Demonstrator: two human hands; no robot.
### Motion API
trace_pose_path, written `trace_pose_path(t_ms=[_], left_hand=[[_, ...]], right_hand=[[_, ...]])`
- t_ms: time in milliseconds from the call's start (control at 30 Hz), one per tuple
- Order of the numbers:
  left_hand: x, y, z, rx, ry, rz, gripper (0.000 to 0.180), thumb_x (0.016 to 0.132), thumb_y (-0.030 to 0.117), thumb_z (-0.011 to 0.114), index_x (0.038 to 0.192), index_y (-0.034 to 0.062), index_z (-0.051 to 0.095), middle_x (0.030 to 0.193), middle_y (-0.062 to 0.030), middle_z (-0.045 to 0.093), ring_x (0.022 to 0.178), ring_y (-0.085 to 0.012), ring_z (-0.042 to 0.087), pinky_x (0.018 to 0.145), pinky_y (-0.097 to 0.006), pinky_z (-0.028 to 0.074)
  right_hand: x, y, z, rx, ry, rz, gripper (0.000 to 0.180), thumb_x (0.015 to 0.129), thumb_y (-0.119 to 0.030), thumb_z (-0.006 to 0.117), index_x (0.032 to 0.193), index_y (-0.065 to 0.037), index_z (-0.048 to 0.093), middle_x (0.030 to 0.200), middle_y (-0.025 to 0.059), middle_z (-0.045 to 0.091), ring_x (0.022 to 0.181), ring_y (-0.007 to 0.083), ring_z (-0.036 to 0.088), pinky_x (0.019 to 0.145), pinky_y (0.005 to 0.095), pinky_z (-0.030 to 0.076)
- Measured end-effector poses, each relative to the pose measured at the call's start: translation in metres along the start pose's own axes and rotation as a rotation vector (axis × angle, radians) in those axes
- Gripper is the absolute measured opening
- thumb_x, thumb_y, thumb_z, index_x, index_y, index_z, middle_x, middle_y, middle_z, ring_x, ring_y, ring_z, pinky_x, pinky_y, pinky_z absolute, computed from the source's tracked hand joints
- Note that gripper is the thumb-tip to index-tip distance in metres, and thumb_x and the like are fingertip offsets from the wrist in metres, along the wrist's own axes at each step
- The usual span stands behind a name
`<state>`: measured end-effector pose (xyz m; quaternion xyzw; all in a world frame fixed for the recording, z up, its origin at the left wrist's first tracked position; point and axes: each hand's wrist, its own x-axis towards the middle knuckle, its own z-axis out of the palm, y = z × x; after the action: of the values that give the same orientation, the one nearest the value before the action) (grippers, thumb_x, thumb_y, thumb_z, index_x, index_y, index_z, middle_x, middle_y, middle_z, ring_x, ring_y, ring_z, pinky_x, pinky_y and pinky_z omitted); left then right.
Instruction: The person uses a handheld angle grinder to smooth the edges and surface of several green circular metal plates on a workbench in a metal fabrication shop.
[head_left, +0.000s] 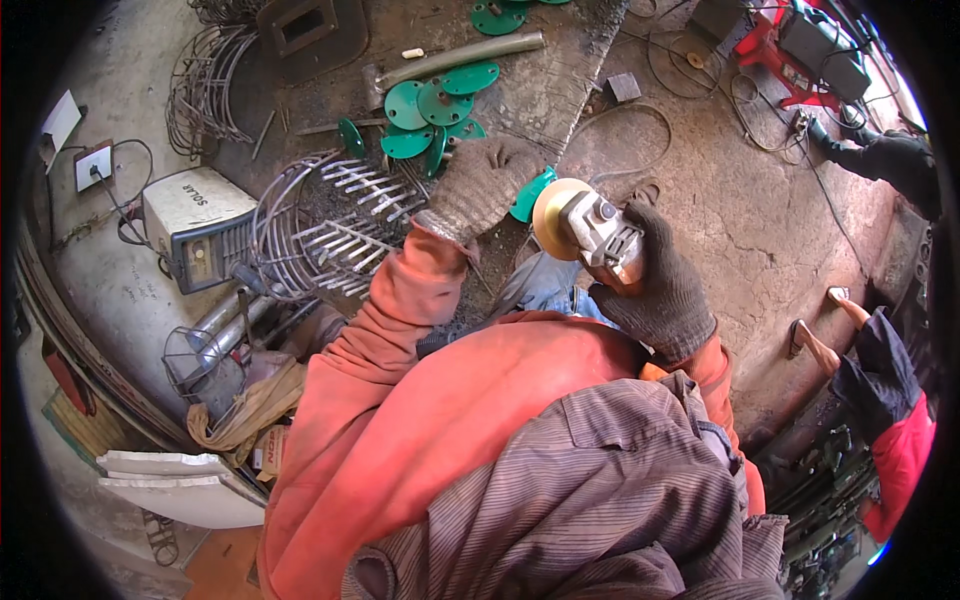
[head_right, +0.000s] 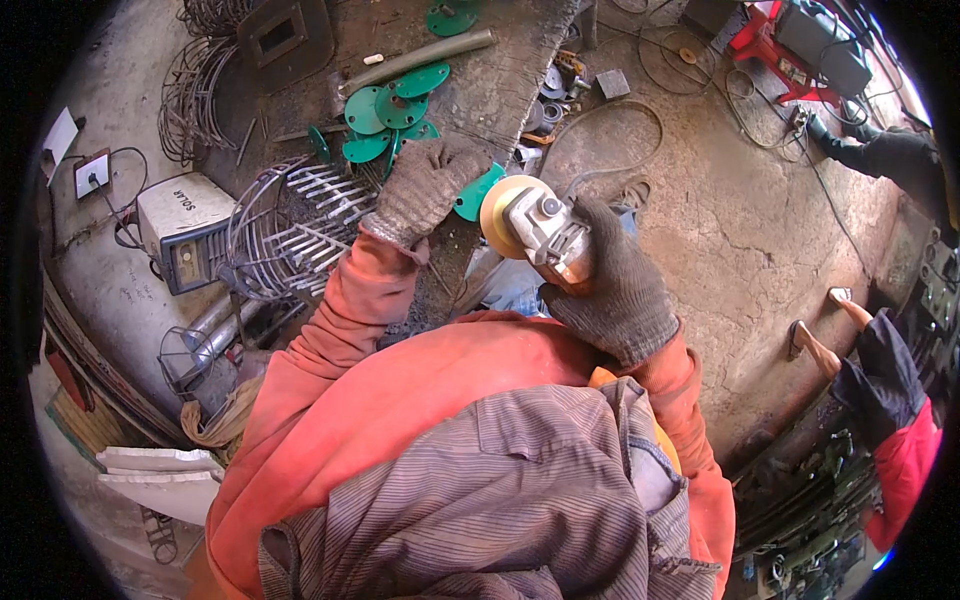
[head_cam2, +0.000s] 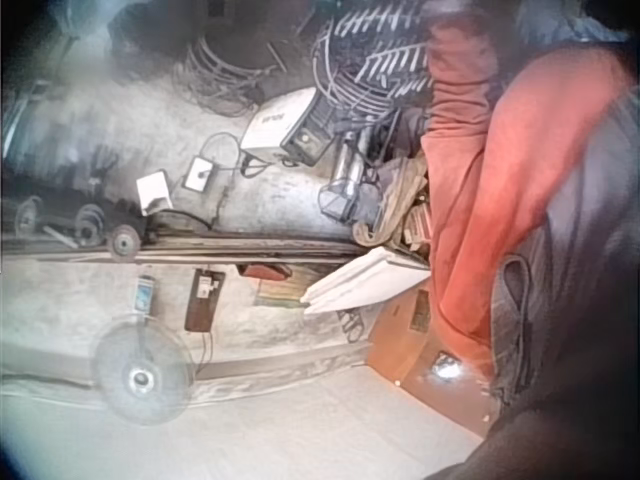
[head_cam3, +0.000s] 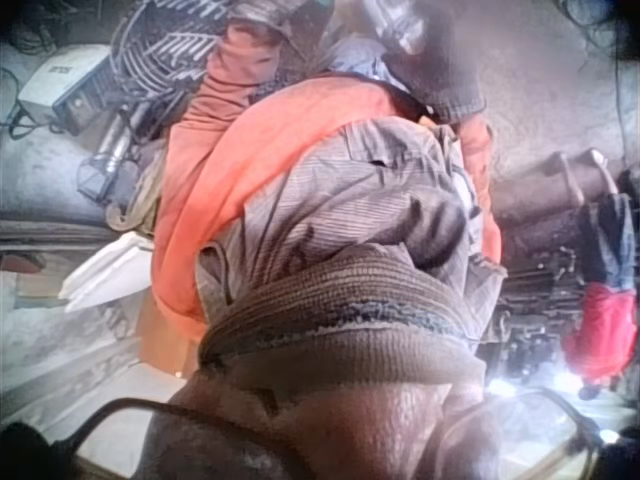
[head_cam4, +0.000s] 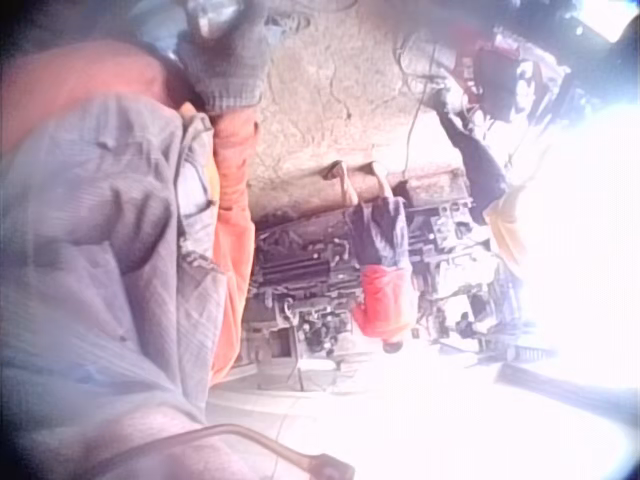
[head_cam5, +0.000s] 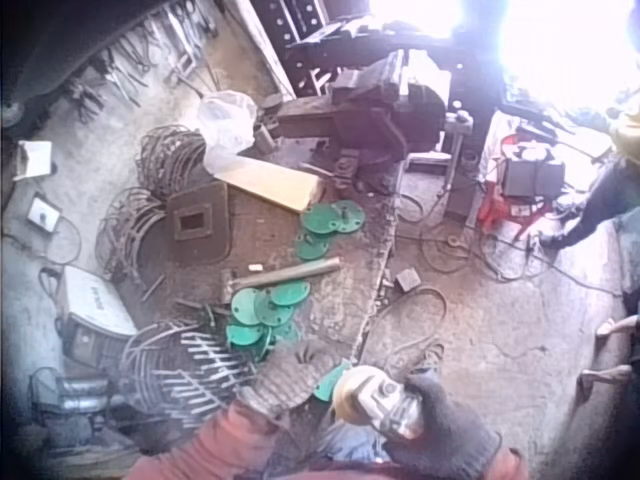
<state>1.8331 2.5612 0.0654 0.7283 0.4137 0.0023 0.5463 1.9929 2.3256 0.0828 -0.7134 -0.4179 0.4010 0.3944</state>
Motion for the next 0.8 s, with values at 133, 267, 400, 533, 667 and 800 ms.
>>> trace_pose_path(t_ms=[133,267,400,533,667,800], left_hand=[[0.0,0.0,-0.001,0.013,0.005,0.001,0.026,0.093,0.026,0.075,0.106,0.0031,0.077,0.099,-0.0118,0.076,0.09,-0.022,0.071,0.083,-0.037,0.054],[-0.004,0.007,-0.002,-0.249,0.063,-0.131,0.026,0.092,0.021,0.076,0.108,0.0006,0.075,0.097,-0.0087,0.076,0.093,-0.0206,0.071,0.08,-0.035,0.058],[-0.004,0.002,0.002,-0.651,0.107,-0.165,0.027,0.091,0.01,0.077,0.115,-0.002,0.071,0.102,-0.0087,0.073,0.093,-0.0201,0.072,0.077,-0.033,0.063],[-0.005,-0.002,0.0,-0.599,0.022,-0.062,0.028,0.09,0.006,0.077,0.116,-0.0017,0.071,0.109,-0.0105,0.072,0.091,-0.0182,0.071,0.081,-0.033,0.062],[-0.003,-0.007,0.004,-0.278,0.107,-0.048,0.026,0.09,0.008,0.078,0.114,-0.0011,0.074,0.107,-0.0087,0.074,0.093,-0.0172,0.071,0.082,-0.031,0.06],[-0.006,-0.002,0.007,-0.18,0.118,-0.012,0.021,0.092,0.014,0.078,0.108,0.0009,0.078,0.099,-0.0065,0.077,0.086,-0.0146,0.07,0.08,-0.03,0.056]], right_hand=[[0.004,0.001,0.003,-0.004,0.006,0.041,0.094,0.069,-0.018,0.091,0.149,-0.007,0.042,0.129,0.0235,0.066,0.118,0.0427,0.067,0.096,0.0463,0.055],[-0.002,-0.003,0.0,0.05,0.058,0.066,0.09,0.07,-0.016,0.09,0.146,-0.009,0.042,0.122,0.0215,0.069,0.112,0.042,0.07,0.091,0.0469,0.057],[-0.015,0.001,-0.006,0.045,0.107,0.026,0.089,0.072,-0.014,0.09,0.147,-0.011,0.042,0.119,0.0192,0.069,0.114,0.0377,0.071,0.092,0.0449,0.056],[-0.02,0.005,-0.006,0.147,0.026,0.112,0.093,0.071,-0.003,0.088,0.15,-0.008,0.039,0.132,0.0165,0.063,0.123,0.027,0.064,0.103,0.0415,0.052],[-0.016,0.007,0.001,0.025,0.013,0.0,0.091,0.073,-0.017,0.091,0.149,-0.008,0.042,0.128,0.0202,0.065,0.12,0.0384,0.067,0.096,0.0429,0.055],[-0.014,0.002,0.006,-0.022,0.003,-0.047,0.093,0.074,-0.02,0.092,0.15,-0.005,0.042,0.136,0.022,0.061,0.126,0.0418,0.061,0.102,0.0447,0.052]])
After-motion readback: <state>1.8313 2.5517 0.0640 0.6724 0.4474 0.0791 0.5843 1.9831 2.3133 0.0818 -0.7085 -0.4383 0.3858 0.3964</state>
